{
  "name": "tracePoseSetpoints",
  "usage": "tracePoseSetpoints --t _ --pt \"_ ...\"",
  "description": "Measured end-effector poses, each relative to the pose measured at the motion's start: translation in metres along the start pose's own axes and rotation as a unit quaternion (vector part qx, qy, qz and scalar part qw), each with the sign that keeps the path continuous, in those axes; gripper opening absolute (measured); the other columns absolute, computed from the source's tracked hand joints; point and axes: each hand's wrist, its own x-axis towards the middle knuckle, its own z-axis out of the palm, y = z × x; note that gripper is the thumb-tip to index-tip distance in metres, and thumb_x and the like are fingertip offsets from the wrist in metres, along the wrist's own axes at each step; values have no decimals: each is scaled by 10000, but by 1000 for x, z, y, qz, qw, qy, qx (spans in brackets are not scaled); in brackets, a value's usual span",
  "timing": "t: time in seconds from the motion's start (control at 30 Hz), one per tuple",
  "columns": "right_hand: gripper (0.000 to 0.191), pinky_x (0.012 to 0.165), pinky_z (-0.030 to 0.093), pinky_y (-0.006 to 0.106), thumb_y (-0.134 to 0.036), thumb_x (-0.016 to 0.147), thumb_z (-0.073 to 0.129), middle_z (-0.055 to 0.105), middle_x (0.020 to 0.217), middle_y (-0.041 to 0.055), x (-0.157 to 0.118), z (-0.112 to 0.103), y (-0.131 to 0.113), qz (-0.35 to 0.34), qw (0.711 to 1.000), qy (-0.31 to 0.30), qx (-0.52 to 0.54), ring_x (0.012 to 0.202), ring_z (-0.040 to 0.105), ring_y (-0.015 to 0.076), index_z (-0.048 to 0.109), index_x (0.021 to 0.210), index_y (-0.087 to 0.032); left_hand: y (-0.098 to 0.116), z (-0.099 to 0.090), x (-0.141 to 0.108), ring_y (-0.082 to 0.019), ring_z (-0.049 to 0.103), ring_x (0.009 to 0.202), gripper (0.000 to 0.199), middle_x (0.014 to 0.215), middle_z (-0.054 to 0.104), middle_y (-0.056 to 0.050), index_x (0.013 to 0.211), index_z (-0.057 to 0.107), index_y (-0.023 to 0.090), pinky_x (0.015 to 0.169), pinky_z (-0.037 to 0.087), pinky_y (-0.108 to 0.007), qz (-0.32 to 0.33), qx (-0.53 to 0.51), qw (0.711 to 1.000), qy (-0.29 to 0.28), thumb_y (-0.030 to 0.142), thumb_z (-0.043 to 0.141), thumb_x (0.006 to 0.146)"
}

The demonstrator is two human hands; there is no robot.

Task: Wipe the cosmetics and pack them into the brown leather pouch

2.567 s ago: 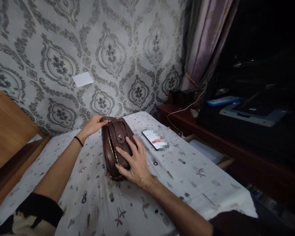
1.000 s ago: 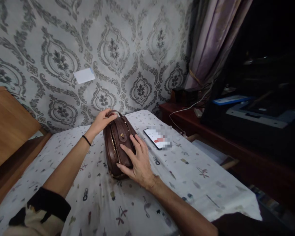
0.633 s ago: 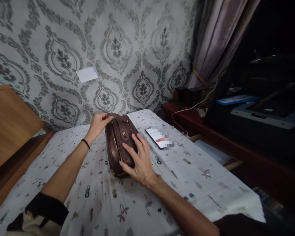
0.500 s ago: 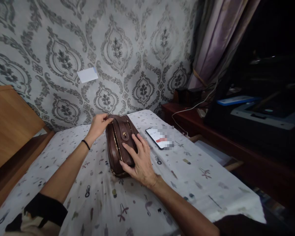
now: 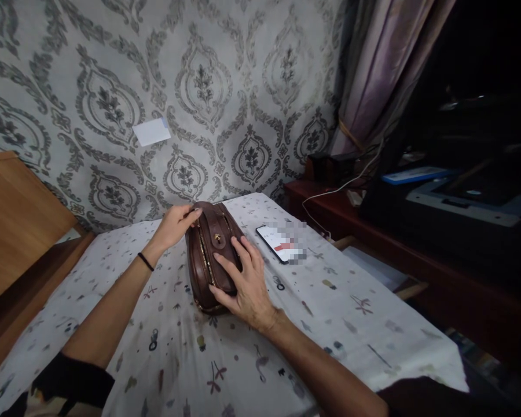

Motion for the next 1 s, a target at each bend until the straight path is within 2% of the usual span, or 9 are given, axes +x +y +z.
tracePoseSetpoints --t 0.17,0.27,0.37,0.47,0.63,0.83,1.0 --pt "500 1118 369 648 -431 915 633 372 1532 202 0 -1 0 -2 1000 2 5 1464 300 394 557 1352 -200 14 -2 -2 -168 537 650 331 665 576 9 733 585 194 612 402 -275 7 12 1000 -7 491 551 874" --pt "525 1129 363 645 -474 912 627 370 1536 200 0 -4 -1 -2 1000 2 11 1469 299 390 552 1356 -204 26 1 4 -195 594 760 282 831 668 -19 892 656 189 677 441 -286 18 10 999 -25 463 631 830" --pt "529 1136 361 636 -474 911 614 386 1526 208 1 -5 -2 7 1000 4 14 1463 313 389 562 1350 -181 36 7 13 -226 634 877 361 992 721 -46 1041 703 194 771 464 -311 25 -7 998 -52 456 662 796" --pt "491 1134 370 625 -422 914 610 451 1480 212 0 -5 -1 12 1000 11 14 1450 339 381 581 1324 -154 41 14 22 -205 617 797 328 858 711 -26 931 729 180 746 440 -303 29 -19 998 -53 463 643 790" --pt "440 1121 397 615 -376 922 606 524 1416 206 1 -5 1 11 1000 9 19 1439 368 369 597 1296 -145 40 22 24 -144 466 609 299 604 512 36 707 630 178 595 337 -278 22 -22 999 -8 459 598 803" --pt "440 1128 419 609 -397 929 600 519 1407 204 3 -6 1 24 999 8 39 1429 387 362 583 1293 -150 43 28 17 -142 434 587 290 590 494 40 676 571 193 608 326 -290 14 -13 999 27 445 570 819" --pt "484 1138 418 618 -405 940 586 498 1430 199 2 -6 1 51 997 -16 56 1450 363 361 534 1353 -156 48 30 9 -141 458 591 329 608 523 35 679 555 197 604 347 -279 15 -45 999 14 485 561 839"
